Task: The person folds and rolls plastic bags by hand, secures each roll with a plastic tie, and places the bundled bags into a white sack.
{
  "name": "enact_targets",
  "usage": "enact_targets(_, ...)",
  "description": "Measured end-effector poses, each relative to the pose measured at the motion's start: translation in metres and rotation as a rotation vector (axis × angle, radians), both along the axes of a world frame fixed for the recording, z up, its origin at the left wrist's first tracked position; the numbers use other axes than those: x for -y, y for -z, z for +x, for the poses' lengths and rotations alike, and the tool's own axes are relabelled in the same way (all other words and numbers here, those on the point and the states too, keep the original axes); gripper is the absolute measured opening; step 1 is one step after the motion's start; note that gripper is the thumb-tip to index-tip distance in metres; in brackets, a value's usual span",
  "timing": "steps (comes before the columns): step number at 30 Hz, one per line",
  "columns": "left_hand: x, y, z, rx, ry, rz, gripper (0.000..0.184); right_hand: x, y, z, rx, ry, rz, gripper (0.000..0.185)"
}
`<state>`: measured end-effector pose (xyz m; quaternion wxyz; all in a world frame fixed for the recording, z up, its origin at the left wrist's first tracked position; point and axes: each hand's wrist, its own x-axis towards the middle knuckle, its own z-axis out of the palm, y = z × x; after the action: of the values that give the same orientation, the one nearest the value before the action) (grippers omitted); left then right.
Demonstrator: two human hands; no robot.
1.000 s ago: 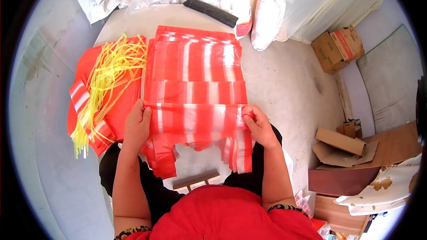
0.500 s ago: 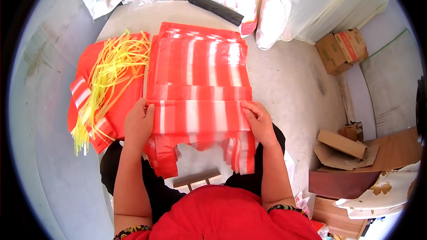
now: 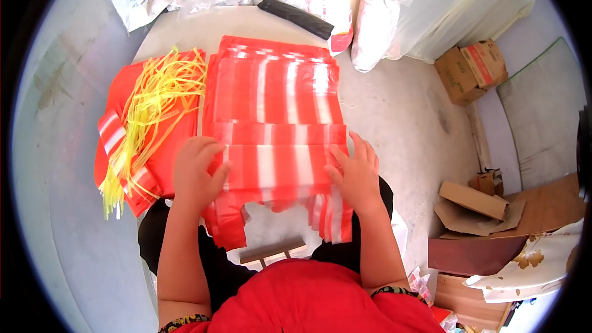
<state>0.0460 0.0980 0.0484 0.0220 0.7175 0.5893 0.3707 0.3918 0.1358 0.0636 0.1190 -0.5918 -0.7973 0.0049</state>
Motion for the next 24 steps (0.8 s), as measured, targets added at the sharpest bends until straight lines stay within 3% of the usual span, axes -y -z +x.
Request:
enact_targets(2,0.005,-0.008,0.009,-0.012,0.197,-0.049,0.045,0.005,-0.019,-0.015,0.060,-0.100,0.047,0.058)
enact_targets(5,0.009,-0.005,0.016,-0.070,0.302,-0.223,0.055,0.000,-0.009,-0.023,-0.051,-0.427,-0.200,0.068)
enact_targets(15,0.009,-0.008,0.007,-0.111,0.258,-0.335,0.061,-0.012,-0.007,-0.008,-0.102,-0.393,-0.337,0.069)
enact_targets(24,0.009,-0.003,-0.002,-0.055,0.242,-0.307,0.066,-0.016,0.001,-0.006,-0.030,-0.413,-0.204,0.068)
